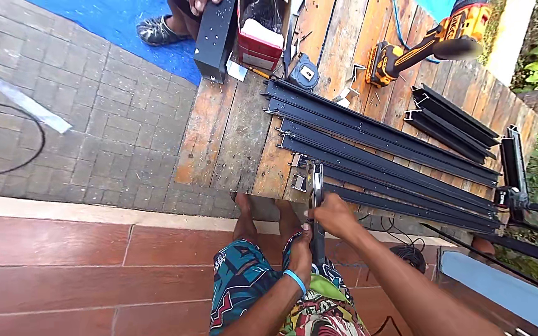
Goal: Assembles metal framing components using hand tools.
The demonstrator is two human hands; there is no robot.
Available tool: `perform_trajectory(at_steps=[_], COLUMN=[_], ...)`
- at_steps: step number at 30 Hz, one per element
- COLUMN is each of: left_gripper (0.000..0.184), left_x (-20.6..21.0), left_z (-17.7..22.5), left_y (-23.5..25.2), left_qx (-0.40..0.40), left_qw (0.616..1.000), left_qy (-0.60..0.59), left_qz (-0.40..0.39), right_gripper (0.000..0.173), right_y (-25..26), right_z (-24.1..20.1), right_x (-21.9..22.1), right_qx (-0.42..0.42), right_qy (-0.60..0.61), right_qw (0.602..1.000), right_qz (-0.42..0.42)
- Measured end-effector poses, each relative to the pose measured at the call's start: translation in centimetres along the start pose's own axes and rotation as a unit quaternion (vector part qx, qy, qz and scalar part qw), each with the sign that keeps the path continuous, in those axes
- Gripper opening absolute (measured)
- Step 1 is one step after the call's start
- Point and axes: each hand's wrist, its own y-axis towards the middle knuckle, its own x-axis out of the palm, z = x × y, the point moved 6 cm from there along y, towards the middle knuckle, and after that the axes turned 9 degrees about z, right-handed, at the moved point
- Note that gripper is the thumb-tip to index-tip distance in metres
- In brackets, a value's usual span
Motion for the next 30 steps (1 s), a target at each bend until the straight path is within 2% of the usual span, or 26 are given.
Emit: perform_trajectory(at_steps=[3, 5, 8, 10, 11, 14, 16, 18, 20, 21, 24, 26, 27, 28, 29, 30], left_gripper=[0.057, 0.058, 0.056, 0.054, 0.054, 0.049, 0.047, 0.052, 0.058, 0.060, 0.062, 0.069, 0.090, 0.108, 0.110, 0.097], left_x=[0.1, 0.0, -0.2, -0.7, -1.0, -1.1, -1.4, -1.6, -1.5, -1.4, -1.2, -1.4, -1.6, -1.9, -2.4, -2.6], left_z=[0.1, 0.2, 0.7, 0.8, 0.6, 0.8, 1.2, 1.3, 1.2, 1.2, 1.4, 1.8, 2.0, 2.2, 2.4, 2.8], left_y=[0.1, -0.2, -0.1, 0.1, -0.2, -0.1, 0.2, 0.2, 0.3, 0.4, -0.4, -1.2, -1.3, -1.6, -1.7, -1.4], left_qx=[-0.015, -0.023, -0.014, -0.012, -0.017, -0.005, -0.003, 0.001, -0.001, -0.008, -0.024, 0.012, 0.047, 0.084, 0.115, 0.151], left_qw=[1.000, 1.000, 1.000, 0.999, 0.999, 0.999, 0.999, 0.998, 0.998, 0.998, 0.999, 0.992, 0.982, 0.969, 0.958, 0.946], left_qy=[0.001, -0.001, 0.023, 0.038, 0.041, 0.048, 0.045, 0.058, 0.064, 0.061, 0.044, 0.048, 0.085, 0.148, 0.211, 0.256], left_qz=[-0.013, -0.015, 0.007, 0.015, 0.001, 0.022, 0.028, 0.018, 0.021, 0.012, -0.020, -0.114, -0.162, -0.177, -0.158, -0.128], right_gripper=[0.036, 0.028, 0.041, 0.052, 0.053, 0.047, 0.046, 0.039, 0.034, 0.038, 0.049, 0.047, 0.048, 0.050, 0.052, 0.051], right_y=[-2.9, -2.6, 0.1, 0.9, 0.9, 1.4, 0.7, -1.4, -3.5, -3.6, -1.4, -0.2, 0.1, 0.1, 0.1, 0.3], right_z=[-0.1, 0.6, 2.1, 1.7, 1.7, 1.0, 0.7, 0.7, 0.6, 0.5, 1.3, 1.4, 1.3, 1.3, 1.1, 0.8], right_x=[-4.0, -1.2, 3.3, 4.3, 4.7, 5.9, 4.9, 1.9, -1.3, -1.8, 2.3, 4.0, 4.3, 4.7, 5.0, 5.1], right_qx=[-0.024, -0.015, 0.022, 0.023, 0.031, 0.028, 0.006, -0.016, -0.023, -0.016, 0.002, 0.019, 0.022, 0.022, 0.023, 0.023], right_qy=[0.116, 0.138, 0.213, 0.172, 0.138, 0.080, 0.059, 0.048, 0.130, 0.172, 0.198, 0.238, 0.240, 0.216, 0.185, 0.157], right_qw=[0.993, 0.990, 0.977, 0.985, 0.989, 0.993, 0.998, 0.998, 0.990, 0.984, 0.979, 0.970, 0.970, 0.976, 0.982, 0.987], right_qz=[-0.016, -0.021, 0.022, 0.021, 0.033, 0.080, 0.034, -0.033, -0.046, -0.048, -0.057, -0.034, -0.027, -0.023, -0.015, 0.003])
